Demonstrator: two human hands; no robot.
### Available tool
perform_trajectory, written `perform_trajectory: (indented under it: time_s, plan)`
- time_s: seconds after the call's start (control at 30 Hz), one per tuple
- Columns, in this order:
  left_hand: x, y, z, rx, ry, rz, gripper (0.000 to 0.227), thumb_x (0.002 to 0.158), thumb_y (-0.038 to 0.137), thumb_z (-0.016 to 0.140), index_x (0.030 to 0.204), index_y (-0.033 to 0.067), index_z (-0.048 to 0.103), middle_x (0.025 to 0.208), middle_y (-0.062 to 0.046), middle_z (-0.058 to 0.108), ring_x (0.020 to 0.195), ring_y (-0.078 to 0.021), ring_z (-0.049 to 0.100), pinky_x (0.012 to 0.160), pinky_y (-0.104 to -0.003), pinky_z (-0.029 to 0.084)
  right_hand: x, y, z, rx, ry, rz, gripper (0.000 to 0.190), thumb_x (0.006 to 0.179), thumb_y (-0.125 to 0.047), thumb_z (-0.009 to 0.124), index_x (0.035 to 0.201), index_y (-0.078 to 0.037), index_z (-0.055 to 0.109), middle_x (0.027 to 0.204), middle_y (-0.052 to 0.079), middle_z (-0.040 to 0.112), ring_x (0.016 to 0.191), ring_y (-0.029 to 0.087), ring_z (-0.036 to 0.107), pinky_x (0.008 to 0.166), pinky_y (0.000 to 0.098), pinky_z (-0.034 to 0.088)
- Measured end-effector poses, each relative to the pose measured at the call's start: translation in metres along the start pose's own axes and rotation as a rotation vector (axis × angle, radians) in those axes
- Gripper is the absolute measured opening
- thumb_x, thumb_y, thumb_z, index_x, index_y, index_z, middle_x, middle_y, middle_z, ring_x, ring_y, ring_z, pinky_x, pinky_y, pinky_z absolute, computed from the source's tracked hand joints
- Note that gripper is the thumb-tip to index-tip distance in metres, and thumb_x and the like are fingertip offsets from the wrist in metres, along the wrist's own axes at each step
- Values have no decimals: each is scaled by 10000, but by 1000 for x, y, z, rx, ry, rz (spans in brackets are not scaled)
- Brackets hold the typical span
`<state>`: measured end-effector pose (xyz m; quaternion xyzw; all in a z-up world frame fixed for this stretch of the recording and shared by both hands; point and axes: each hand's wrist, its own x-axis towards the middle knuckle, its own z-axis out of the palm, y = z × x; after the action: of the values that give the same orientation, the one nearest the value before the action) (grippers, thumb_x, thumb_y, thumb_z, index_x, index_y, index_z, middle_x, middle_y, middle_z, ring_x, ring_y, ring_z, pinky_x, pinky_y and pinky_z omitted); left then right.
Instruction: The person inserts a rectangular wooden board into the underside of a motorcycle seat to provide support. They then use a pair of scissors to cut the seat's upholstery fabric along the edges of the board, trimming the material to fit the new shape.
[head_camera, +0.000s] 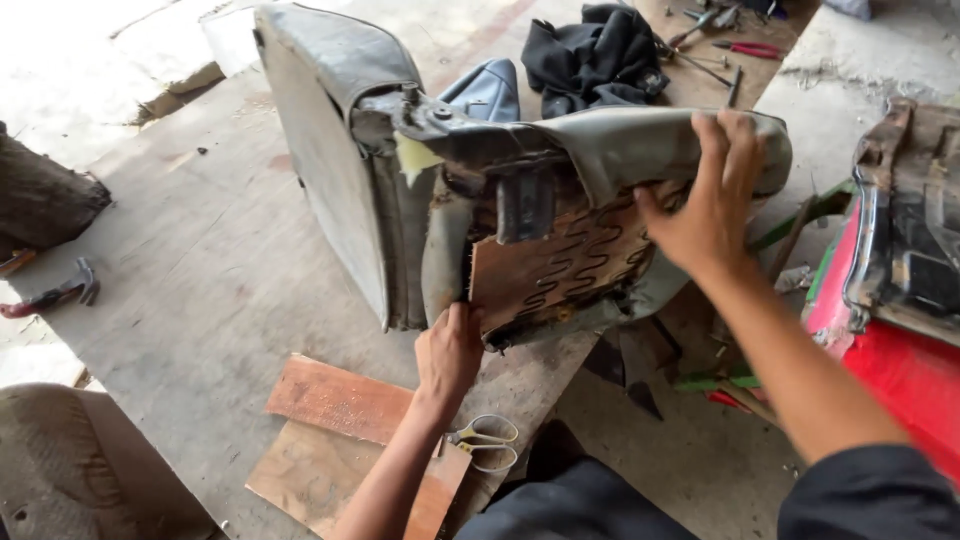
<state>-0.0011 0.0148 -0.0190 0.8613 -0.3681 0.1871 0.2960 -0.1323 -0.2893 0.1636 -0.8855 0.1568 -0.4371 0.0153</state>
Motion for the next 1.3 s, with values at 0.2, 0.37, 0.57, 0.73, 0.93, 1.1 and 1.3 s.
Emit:
perform_trajectory:
  time_s: [0.2,0.37,0.57,0.73,0.93,1.1,1.3]
  plan:
    - [-19,16,-16,-348,-94,-49,586,878,24,683,1433,9,495,1022,-163,500,829,-492,592,637,-510,521,-77,-121,36,425,52,127,929,846,-499,854,1503,22,453,1464,331,443,1415,513,399,1189,676,226]
    - [-25,1,-9,-435,-193,-65,662,901,35,627,1536,139,466,1098,-112,489,898,-442,559,698,-540,506,-76,-169,70,414,-6,366,1423,670,-621,988,1597,21,121,1564,406,175,1439,657,291,1086,851,264]
    - [-18,-6,-23,-359,-393,-53,649,938,95,608,1550,239,448,1124,-48,468,956,-363,541,757,-476,488,-70,-174,82,419,28,467,1361,648,-387,1018,1574,29,111,1500,357,202,1417,645,303,1102,832,261]
    - [-24,1,-15,-309,-287,-36,551,938,171,651,1470,166,512,1057,-63,495,895,-350,570,704,-480,515,-72,-177,72,377,7,470,1294,627,-433,1004,1531,32,202,1467,319,248,1423,586,289,1134,780,245]
    - [-26,-6,9,-196,-5,59,331,892,151,683,1212,67,683,880,-84,568,745,-319,613,685,-405,531,-88,-156,62,377,10,412,1115,713,-490,981,1436,14,297,1401,255,290,1319,525,424,1071,707,377]
    - [-26,-2,-1,-258,74,-62,225,930,323,767,854,161,630,732,-38,493,682,-293,573,655,-367,502,-104,-126,38,511,2,460,775,874,-386,874,1386,7,445,1245,223,498,1093,414,639,965,550,515]
    - [-32,1,-9,-246,32,-164,281,963,282,736,775,133,589,671,-86,533,676,-351,613,623,-427,509,-129,45,23,395,255,828,791,897,-198,933,1442,-23,388,1261,168,508,1147,301,576,1009,457,432]
